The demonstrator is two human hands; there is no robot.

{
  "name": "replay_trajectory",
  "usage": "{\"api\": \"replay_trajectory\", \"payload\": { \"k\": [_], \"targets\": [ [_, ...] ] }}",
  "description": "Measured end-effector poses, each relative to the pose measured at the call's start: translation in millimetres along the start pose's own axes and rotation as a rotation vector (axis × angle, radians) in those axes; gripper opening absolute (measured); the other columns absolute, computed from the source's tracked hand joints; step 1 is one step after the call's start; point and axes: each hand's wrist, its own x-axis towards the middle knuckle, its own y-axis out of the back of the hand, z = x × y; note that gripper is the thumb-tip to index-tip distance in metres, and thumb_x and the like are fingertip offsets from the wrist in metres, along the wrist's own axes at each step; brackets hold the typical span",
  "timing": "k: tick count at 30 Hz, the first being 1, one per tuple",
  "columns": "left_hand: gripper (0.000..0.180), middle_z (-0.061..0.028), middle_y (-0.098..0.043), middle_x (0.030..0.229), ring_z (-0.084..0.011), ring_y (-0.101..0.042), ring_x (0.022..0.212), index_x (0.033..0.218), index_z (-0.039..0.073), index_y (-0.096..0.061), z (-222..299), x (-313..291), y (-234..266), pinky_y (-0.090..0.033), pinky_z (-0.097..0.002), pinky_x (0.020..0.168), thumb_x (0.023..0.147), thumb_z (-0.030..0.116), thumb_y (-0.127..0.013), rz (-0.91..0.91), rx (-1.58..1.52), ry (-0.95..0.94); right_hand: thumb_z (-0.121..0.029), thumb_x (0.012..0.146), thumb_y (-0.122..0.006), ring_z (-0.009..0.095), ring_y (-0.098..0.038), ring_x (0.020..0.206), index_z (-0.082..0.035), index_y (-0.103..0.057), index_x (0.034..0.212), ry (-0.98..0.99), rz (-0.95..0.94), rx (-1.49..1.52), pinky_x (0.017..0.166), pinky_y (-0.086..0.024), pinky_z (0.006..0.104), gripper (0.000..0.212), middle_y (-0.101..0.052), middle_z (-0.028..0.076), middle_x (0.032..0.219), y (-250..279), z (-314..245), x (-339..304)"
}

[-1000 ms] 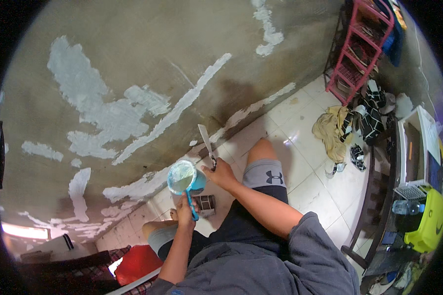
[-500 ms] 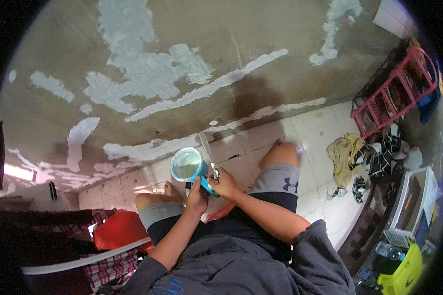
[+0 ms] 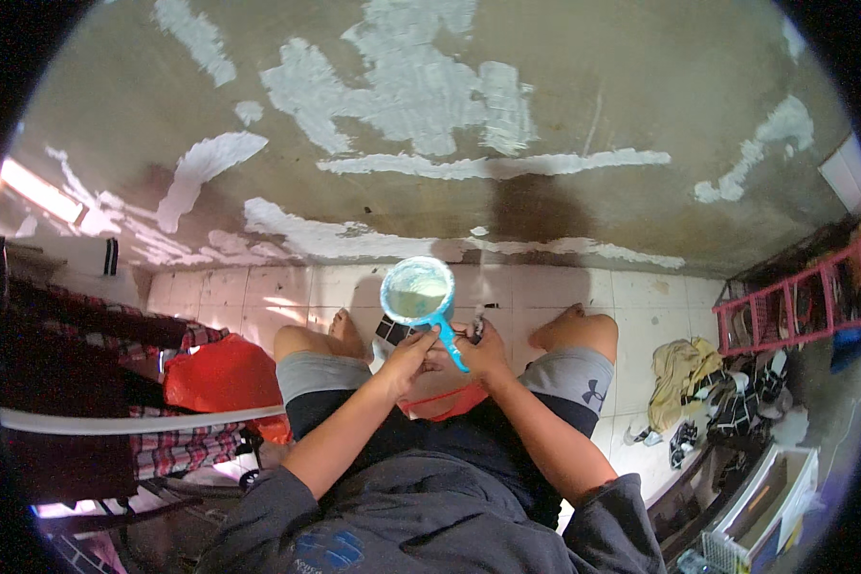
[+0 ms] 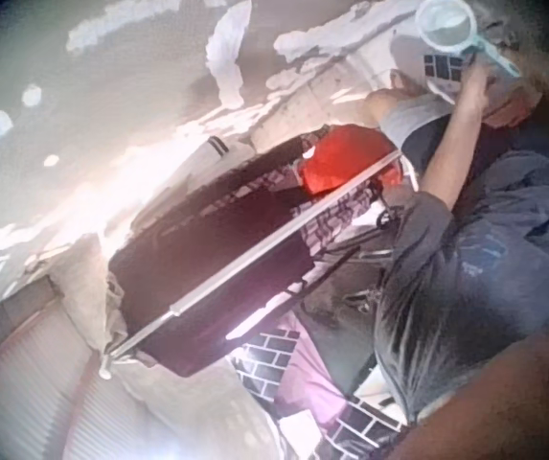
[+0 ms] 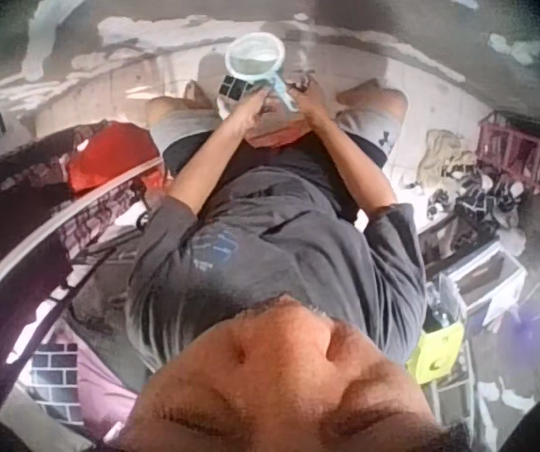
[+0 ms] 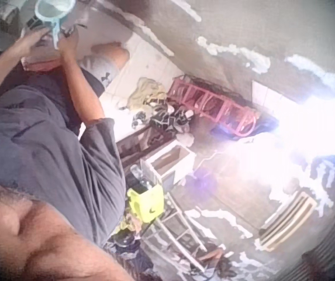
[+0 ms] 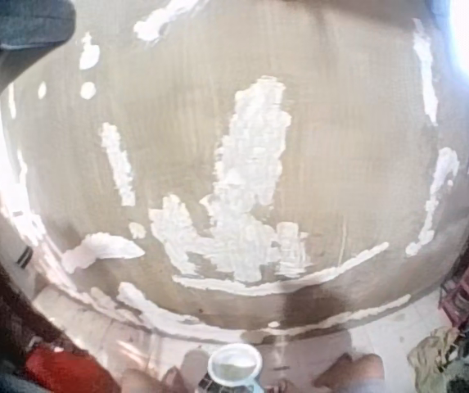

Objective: The person applies a white substance from a container onto sections of a wall using a putty knife.

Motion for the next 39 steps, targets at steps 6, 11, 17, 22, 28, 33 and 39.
{"api": "replay_trajectory", "payload": {
  "k": [6,11,17,22,28,33,39],
  "targets": [
    [0.023,-0.0027,-0.062,0.084,-0.0132,-0.061,0.074,0.101,0.006,-0.059,118.9,-70.8,36.2,-0.05,-0.0263,0.065,0.096,0.029,-0.058,-0.22,-0.139,-0.477,0.005,0.083,-0.063,0.016,-0.059,0.091,-0.01,-0.042,0.084,0.024,0.081,0.159,0.076,-0.048,0.0268,0.026,-0.064,0.018,0.115,13.9,-17.8,3.2],
    [0.025,-0.0074,-0.05,0.085,-0.019,-0.051,0.084,0.095,0.005,-0.054,246.1,-211.4,4.4,-0.043,-0.0346,0.078,0.095,0.029,-0.045,-0.809,-0.125,-1.128,0.006,0.084,-0.061,0.016,-0.058,0.089,-0.011,-0.044,0.083,0.104,0.059,0.187,0.072,-0.046,0.0285,0.024,-0.061,0.02,0.121,26.9,-17.8,19.3],
    [0.02,-0.0108,-0.057,0.087,-0.0203,-0.055,0.084,0.094,0.0,-0.059,268.4,-269.2,-8.4,-0.044,-0.0331,0.075,0.091,0.015,-0.045,-1.208,0.018,-1.226,-0.011,0.087,-0.064,0.012,-0.058,0.079,-0.009,-0.054,0.117,0.158,0.054,-0.017,0.064,-0.047,0.0249,0.032,-0.063,0.011,0.102,30.0,-0.4,44.0],
    [0.02,-0.0136,-0.063,0.089,-0.0213,-0.058,0.084,0.092,-0.004,-0.064,234.6,-274.0,-23.5,-0.045,-0.0318,0.073,0.088,0.003,-0.045,-1.274,-0.317,-1.229,-0.002,0.085,-0.063,0.015,-0.058,0.082,-0.009,-0.047,0.098,0.229,0.061,0.021,0.066,-0.046,0.0264,0.021,-0.063,0.015,0.109,34.2,26.3,72.1],
    [0.02,-0.0142,-0.065,0.089,-0.0206,-0.059,0.085,0.091,-0.005,-0.065,194.3,-273.5,-65.9,-0.045,-0.0314,0.073,0.086,-0.003,-0.045,-1.27,-0.658,-1.406,0.006,0.082,-0.063,0.017,-0.059,0.09,-0.009,-0.043,0.082,0.125,0.015,0.048,0.073,-0.046,0.0266,0.025,-0.064,0.017,0.111,-8.0,-6.8,47.3],
    [0.018,-0.0111,-0.062,0.086,-0.0171,-0.058,0.082,0.091,-0.003,-0.063,188.1,-270.7,-85.3,-0.045,-0.0294,0.069,0.087,-0.001,-0.046,-1.394,-0.72,-1.345,0.006,0.081,-0.064,0.02,-0.058,0.092,-0.012,-0.042,0.082,0.118,0.019,-0.116,0.086,-0.042,0.0325,0.028,-0.065,0.019,0.116,-15.4,-8.2,50.1],
    [0.014,-0.0073,-0.059,0.082,-0.0129,-0.057,0.078,0.092,0.0,-0.06,191.6,-248.9,-78.0,-0.044,-0.0269,0.065,0.087,0.002,-0.046,-1.396,-0.622,-1.155,0.004,0.08,-0.068,0.016,-0.058,0.089,-0.006,-0.047,0.085,0.227,0.127,-0.142,0.07,-0.046,0.0297,0.023,-0.063,0.014,0.109,3.2,20.0,68.3]
  ]
}}
